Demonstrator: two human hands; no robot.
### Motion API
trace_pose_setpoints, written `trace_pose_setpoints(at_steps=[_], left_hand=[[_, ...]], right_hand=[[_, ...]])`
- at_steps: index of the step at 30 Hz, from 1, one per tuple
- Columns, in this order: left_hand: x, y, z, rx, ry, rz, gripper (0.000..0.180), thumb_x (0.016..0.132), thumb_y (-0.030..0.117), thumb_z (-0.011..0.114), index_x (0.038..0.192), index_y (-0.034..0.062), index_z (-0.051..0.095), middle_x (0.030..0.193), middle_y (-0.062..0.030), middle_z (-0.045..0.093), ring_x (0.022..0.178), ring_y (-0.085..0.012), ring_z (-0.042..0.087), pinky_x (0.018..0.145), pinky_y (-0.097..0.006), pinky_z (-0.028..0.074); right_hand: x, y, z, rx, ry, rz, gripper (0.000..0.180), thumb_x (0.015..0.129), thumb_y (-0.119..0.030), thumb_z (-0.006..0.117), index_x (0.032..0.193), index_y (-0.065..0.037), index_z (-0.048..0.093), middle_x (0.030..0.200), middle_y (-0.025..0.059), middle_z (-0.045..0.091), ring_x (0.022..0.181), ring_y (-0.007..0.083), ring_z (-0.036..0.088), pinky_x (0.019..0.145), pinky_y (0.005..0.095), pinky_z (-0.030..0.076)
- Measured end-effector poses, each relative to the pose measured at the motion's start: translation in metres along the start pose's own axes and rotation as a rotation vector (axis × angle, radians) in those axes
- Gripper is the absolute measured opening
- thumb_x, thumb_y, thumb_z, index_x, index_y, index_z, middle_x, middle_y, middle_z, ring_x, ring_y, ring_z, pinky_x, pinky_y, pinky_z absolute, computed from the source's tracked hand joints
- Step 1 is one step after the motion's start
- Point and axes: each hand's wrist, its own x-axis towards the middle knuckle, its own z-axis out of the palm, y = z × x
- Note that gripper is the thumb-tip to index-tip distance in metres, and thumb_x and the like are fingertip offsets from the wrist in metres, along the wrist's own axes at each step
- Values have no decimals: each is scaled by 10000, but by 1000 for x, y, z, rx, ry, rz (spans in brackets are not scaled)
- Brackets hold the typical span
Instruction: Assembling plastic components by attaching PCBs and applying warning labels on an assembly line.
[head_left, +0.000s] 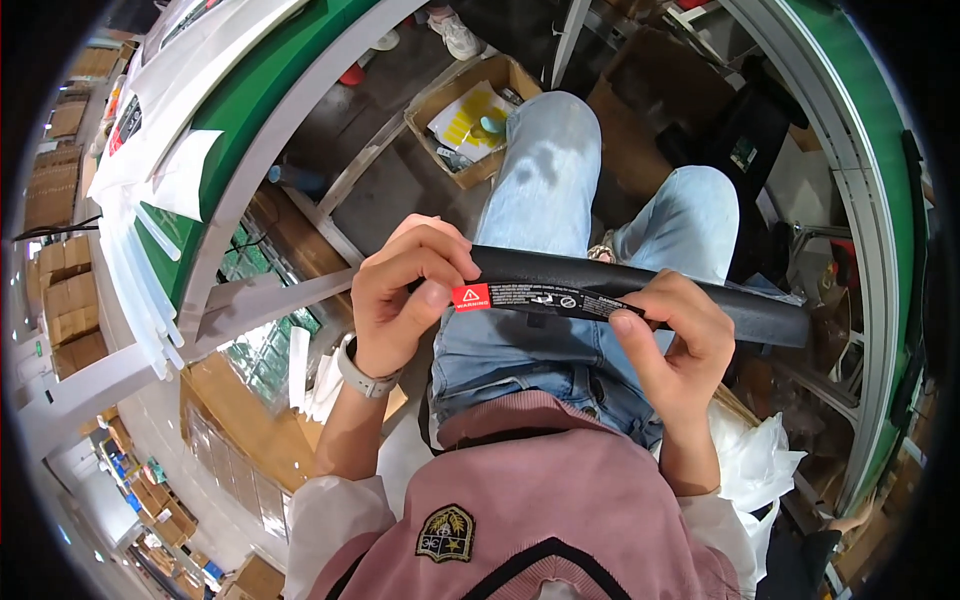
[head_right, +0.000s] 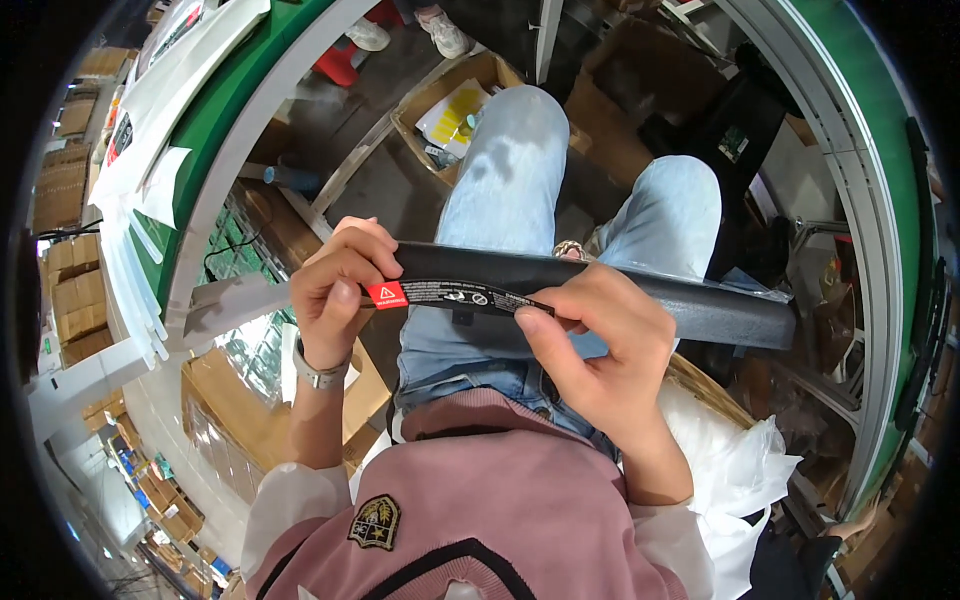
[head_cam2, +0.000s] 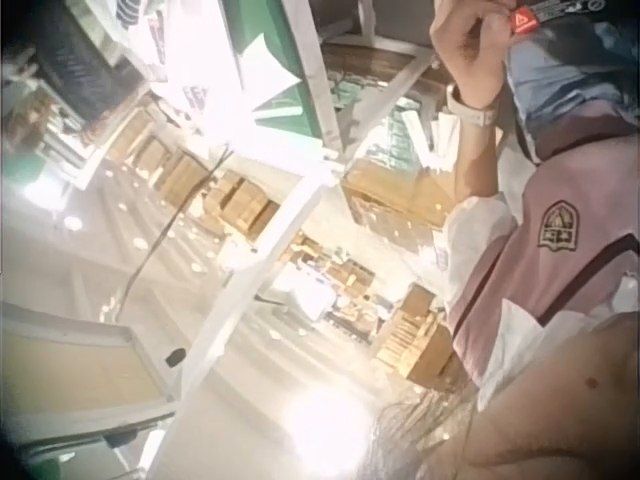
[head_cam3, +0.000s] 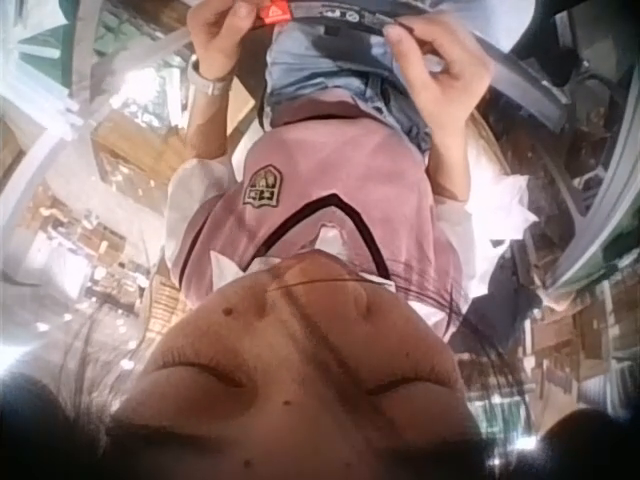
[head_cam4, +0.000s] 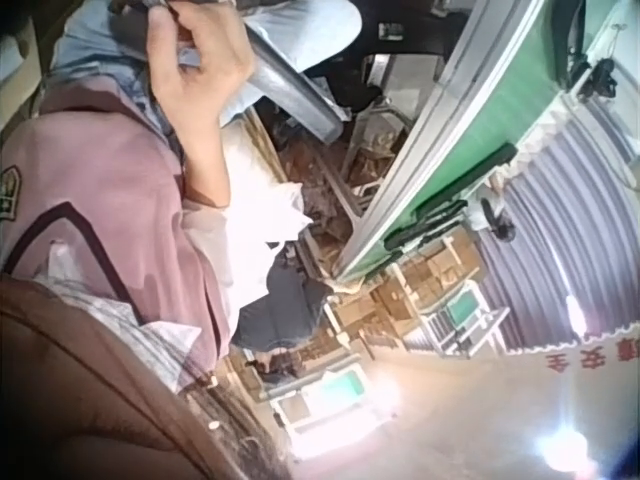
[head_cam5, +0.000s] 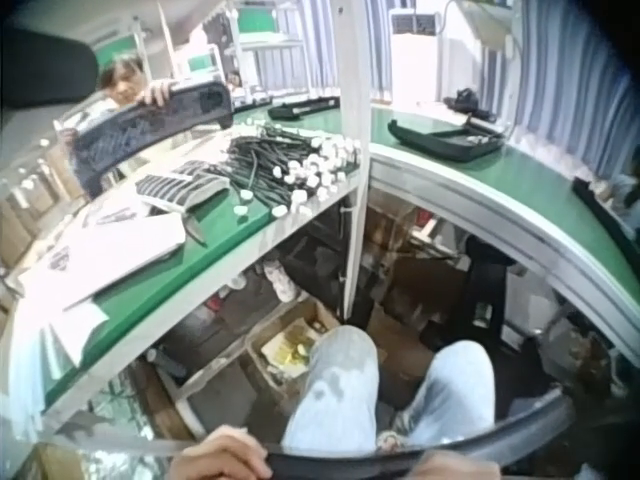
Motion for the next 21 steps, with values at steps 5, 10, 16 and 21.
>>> trace_pose_setpoints(at_steps=[5,10,16,21], left_hand=[[1,2,4,15,50,-4,207,778,149,719,711,14,578,865,-88,619,903,-238,568,801,-329,455],[1,6,5,71,84,-80,214,770,86,713,683,10,533,876,-91,535,866,-219,557,750,-310,442],[3,8,8,234,100,-57,221,743,45,701,633,11,512,873,-97,487,835,-206,552,687,-285,422],[0,6,11,280,102,-32,219,732,29,700,621,18,512,878,-102,479,830,-204,552,658,-273,411]], right_hand=[[0,-1,5,-74,18,-14,113,727,-5,788,768,15,684,657,72,606,538,153,559,488,250,413],[-1,-1,16,-411,27,-130,189,691,-5,808,664,-42,625,564,45,499,458,195,482,420,308,346],[2,-1,17,-412,-13,-75,218,697,-16,804,652,-49,593,555,41,477,453,200,476,415,313,344],[4,-2,19,-426,-37,-31,227,703,-28,800,643,-53,582,555,39,474,451,199,479,418,317,351]])
